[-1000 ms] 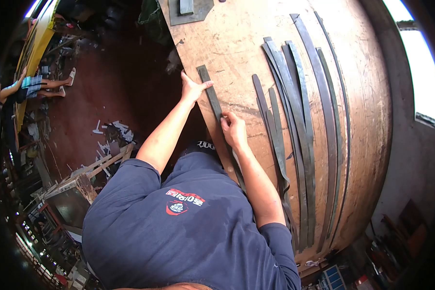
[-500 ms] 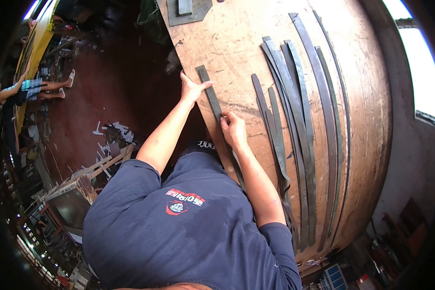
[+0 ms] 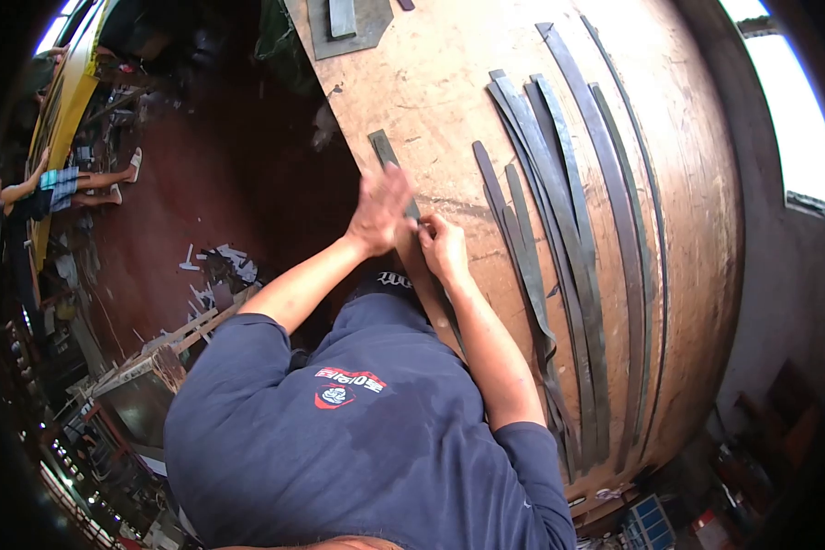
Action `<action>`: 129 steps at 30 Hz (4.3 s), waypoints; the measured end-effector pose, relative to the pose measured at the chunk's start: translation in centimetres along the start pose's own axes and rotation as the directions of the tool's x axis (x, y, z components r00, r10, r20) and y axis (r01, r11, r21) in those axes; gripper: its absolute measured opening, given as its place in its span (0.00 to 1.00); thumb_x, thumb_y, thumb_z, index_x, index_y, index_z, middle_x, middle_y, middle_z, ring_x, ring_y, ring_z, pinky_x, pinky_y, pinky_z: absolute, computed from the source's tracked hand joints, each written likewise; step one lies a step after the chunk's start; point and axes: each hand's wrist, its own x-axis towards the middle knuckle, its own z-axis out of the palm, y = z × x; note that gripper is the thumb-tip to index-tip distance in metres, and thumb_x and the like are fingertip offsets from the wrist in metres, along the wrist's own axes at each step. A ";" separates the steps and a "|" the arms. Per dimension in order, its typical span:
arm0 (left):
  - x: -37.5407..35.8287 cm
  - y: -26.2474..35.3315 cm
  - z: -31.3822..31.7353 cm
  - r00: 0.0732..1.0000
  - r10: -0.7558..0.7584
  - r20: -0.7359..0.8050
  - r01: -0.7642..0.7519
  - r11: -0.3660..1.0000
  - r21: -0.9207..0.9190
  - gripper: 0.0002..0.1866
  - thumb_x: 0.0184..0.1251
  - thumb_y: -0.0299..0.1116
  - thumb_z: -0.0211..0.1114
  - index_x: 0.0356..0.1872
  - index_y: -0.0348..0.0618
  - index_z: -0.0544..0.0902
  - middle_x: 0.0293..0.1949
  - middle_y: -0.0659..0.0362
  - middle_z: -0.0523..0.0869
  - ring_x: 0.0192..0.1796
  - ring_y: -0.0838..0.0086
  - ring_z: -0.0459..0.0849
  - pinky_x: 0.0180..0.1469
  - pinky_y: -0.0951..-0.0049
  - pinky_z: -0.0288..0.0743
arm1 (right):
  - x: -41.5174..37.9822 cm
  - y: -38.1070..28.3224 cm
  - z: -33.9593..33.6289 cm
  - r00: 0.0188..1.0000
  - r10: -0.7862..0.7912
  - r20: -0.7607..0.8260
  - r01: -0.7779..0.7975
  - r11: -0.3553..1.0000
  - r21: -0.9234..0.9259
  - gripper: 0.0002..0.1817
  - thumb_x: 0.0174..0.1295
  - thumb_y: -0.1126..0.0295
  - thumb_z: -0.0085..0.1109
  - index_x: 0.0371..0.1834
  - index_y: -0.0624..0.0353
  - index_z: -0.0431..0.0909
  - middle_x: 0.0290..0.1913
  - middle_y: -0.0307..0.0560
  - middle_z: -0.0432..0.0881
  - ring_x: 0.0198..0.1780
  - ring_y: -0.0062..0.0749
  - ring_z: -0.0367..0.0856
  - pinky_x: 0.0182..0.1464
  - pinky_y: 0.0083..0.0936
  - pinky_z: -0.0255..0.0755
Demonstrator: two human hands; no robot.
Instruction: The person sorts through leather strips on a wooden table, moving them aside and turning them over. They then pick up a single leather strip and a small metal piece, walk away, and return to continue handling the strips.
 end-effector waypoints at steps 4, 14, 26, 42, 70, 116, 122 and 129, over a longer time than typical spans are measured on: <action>1.0 -2.1 -2.2 0.790 0.328 0.518 -0.366 0.930 -0.030 0.45 0.62 0.60 0.59 0.76 0.50 0.56 0.78 0.57 0.53 0.80 0.59 0.49 0.76 0.40 0.36 | 0.0 0.1 0.2 0.999 -0.037 -0.015 0.037 0.999 0.006 0.09 0.61 0.71 0.60 0.41 0.63 0.83 0.25 0.54 0.82 0.26 0.36 0.82 0.33 0.28 0.74; 5.2 -1.8 -0.6 0.953 -0.280 0.114 0.267 0.957 0.114 0.39 0.72 0.51 0.53 0.74 0.35 0.55 0.78 0.48 0.50 0.80 0.58 0.46 0.75 0.40 0.39 | 0.0 -0.2 -0.5 0.998 -0.054 0.021 0.054 0.998 -0.035 0.10 0.61 0.70 0.61 0.43 0.63 0.83 0.24 0.54 0.82 0.26 0.37 0.81 0.33 0.31 0.74; 4.2 -0.9 1.5 0.932 -0.363 -0.022 0.360 0.913 0.191 0.34 0.74 0.51 0.49 0.74 0.43 0.58 0.79 0.51 0.47 0.80 0.60 0.43 0.77 0.47 0.39 | -3.9 3.2 -3.9 0.924 -0.005 0.383 -0.039 0.993 0.107 0.34 0.60 0.72 0.66 0.69 0.62 0.63 0.54 0.60 0.81 0.54 0.39 0.82 0.57 0.31 0.76; 4.4 -1.1 1.8 0.928 -0.372 -0.029 0.369 0.905 0.213 0.34 0.73 0.52 0.52 0.74 0.47 0.60 0.78 0.51 0.50 0.79 0.58 0.46 0.77 0.48 0.43 | -5.7 4.7 -3.7 0.960 -0.017 0.281 -0.044 0.977 0.207 0.18 0.64 0.75 0.59 0.58 0.60 0.76 0.26 0.38 0.77 0.26 0.17 0.71 0.30 0.20 0.68; 4.4 -1.3 2.0 0.932 -0.361 -0.030 0.357 0.904 0.236 0.34 0.74 0.55 0.47 0.74 0.46 0.60 0.78 0.50 0.48 0.79 0.58 0.45 0.77 0.49 0.41 | -5.6 5.4 -2.7 0.985 -0.016 0.170 -0.012 0.986 0.166 0.15 0.62 0.72 0.61 0.52 0.59 0.82 0.27 0.44 0.82 0.28 0.21 0.77 0.35 0.22 0.73; -0.2 5.2 3.3 0.898 -0.429 -0.094 0.439 0.879 0.183 0.37 0.72 0.53 0.51 0.74 0.40 0.58 0.77 0.48 0.51 0.79 0.55 0.45 0.75 0.41 0.42 | -9.4 7.3 -4.6 0.928 -0.061 0.368 -0.061 0.948 0.311 0.43 0.56 0.70 0.68 0.74 0.55 0.56 0.56 0.63 0.79 0.54 0.48 0.82 0.56 0.37 0.76; -0.3 5.0 3.9 0.888 -0.446 -0.108 0.459 0.863 0.211 0.36 0.72 0.53 0.51 0.74 0.43 0.59 0.78 0.51 0.50 0.80 0.58 0.44 0.77 0.46 0.42 | -13.1 6.4 -7.1 0.930 0.035 0.365 -0.055 0.997 0.044 0.39 0.57 0.74 0.67 0.73 0.56 0.59 0.41 0.52 0.84 0.41 0.33 0.83 0.47 0.30 0.77; -0.4 4.8 4.0 0.891 -0.434 -0.133 0.453 0.868 0.202 0.35 0.73 0.54 0.50 0.74 0.44 0.60 0.78 0.53 0.50 0.80 0.61 0.44 0.77 0.46 0.43 | -14.6 9.6 -6.8 0.930 0.033 0.366 -0.139 0.953 0.268 0.25 0.64 0.76 0.62 0.65 0.57 0.74 0.36 0.36 0.81 0.37 0.18 0.75 0.43 0.17 0.71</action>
